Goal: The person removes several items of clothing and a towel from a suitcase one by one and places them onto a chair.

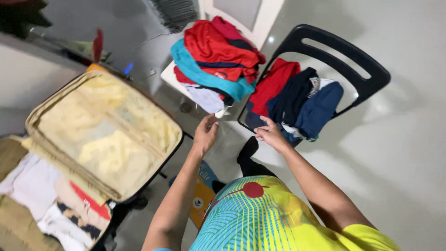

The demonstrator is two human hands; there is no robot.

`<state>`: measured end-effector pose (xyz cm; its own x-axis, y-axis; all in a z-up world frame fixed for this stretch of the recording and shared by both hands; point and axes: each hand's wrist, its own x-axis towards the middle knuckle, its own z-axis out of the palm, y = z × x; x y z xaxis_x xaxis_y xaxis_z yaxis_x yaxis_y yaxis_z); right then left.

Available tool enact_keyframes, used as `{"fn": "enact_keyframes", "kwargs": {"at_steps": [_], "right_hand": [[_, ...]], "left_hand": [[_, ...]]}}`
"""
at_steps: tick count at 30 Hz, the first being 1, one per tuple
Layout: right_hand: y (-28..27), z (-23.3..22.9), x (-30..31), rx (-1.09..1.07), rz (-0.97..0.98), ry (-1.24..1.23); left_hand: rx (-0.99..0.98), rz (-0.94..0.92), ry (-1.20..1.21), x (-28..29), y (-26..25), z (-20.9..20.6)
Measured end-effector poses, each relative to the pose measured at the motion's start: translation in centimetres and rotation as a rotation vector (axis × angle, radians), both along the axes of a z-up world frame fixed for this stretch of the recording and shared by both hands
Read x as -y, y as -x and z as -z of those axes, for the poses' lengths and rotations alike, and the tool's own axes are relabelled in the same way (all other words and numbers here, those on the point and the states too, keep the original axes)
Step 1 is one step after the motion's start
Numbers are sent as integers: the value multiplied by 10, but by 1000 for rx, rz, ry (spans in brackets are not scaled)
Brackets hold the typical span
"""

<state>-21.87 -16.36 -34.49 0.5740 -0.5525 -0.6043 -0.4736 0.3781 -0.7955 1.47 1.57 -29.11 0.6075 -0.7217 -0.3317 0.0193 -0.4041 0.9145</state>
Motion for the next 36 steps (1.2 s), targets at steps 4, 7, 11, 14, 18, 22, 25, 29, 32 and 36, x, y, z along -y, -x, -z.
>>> {"fn": "enact_keyframes", "kwargs": {"at_steps": [4,7,11,14,18,22,25,29,32,36], "right_hand": [[-48,-37,-54,96,-171,24],[-74,-61,-104,242,-265,-10],[-97,-98,-172,289,-397,-21],[-111,-113,-221,306,-502,-26],[-129,-121,-277,305,-616,-23],[-153,-124,-318,328,-716,-52],[-173,-128,-343,346,-764,-75],[-207,-138,-372,368,-829,-78],[-241,-145,-395,385,-869,-76],[-296,-149,-429,395,-901,-87]], "left_hand": [[-73,-237,44,-103,-10,-43],[75,-375,157,-195,-20,-63],[195,-598,213,-314,-18,-76],[229,-730,245,-386,-8,-78],[256,-886,310,-456,9,-74],[300,-990,276,-498,23,-70],[269,-1056,269,-518,26,-70],[281,-1102,264,-533,19,-72],[233,-1128,279,-545,1,-73],[287,-1122,262,-561,-32,-76]]}}
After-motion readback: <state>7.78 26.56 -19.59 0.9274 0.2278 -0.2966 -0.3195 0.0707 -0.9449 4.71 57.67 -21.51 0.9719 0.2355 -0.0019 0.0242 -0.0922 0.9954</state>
